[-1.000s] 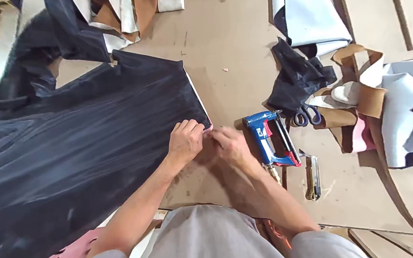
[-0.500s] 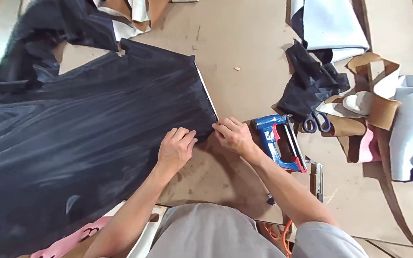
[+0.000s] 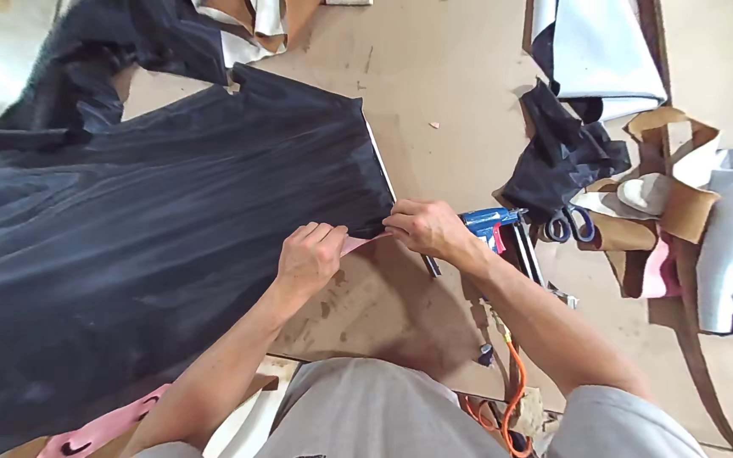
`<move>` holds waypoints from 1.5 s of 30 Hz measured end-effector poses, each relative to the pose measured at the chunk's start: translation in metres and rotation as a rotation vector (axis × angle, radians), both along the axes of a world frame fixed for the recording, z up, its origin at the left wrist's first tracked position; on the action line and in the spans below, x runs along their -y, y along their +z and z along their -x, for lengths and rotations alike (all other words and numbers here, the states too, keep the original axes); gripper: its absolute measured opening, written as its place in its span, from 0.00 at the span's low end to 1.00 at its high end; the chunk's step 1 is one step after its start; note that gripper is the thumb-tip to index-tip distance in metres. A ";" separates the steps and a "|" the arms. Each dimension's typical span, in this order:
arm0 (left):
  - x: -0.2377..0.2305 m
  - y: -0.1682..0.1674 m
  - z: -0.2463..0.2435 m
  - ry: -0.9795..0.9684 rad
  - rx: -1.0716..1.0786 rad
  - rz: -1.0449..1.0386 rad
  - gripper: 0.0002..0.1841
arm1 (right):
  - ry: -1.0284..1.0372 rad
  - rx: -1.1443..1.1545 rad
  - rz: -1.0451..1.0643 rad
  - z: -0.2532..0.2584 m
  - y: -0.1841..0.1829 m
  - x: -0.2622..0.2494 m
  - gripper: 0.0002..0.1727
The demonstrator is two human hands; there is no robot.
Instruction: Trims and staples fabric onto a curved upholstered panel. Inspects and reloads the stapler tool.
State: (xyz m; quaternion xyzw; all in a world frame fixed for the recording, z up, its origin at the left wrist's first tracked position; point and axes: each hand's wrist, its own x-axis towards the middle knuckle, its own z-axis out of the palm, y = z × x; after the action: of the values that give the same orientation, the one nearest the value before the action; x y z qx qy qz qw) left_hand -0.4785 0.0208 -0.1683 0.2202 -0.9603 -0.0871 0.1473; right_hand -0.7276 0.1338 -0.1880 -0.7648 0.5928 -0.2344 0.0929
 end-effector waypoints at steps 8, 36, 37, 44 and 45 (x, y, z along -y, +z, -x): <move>-0.006 -0.016 -0.003 -0.122 -0.174 0.211 0.08 | -0.170 -0.115 0.354 -0.021 -0.026 -0.015 0.08; -0.021 -0.017 0.047 -0.134 -0.055 -0.021 0.15 | -0.117 0.275 -0.075 0.016 -0.009 -0.020 0.10; -0.022 -0.017 0.048 -0.122 -0.049 -0.002 0.15 | -0.101 0.254 -0.074 0.017 -0.009 -0.018 0.10; -0.022 -0.022 0.051 -0.139 -0.033 0.068 0.12 | -0.062 0.127 0.127 0.004 -0.020 -0.017 0.06; -0.022 -0.023 0.050 -0.145 -0.035 0.079 0.12 | -0.063 0.113 0.151 0.002 -0.023 -0.018 0.06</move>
State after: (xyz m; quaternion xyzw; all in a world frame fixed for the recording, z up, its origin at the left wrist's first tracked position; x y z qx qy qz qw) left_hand -0.5289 0.0432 -0.1917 0.1426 -0.9737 -0.0636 0.1658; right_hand -0.7301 0.1517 -0.2115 -0.7364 0.5909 -0.3239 0.0606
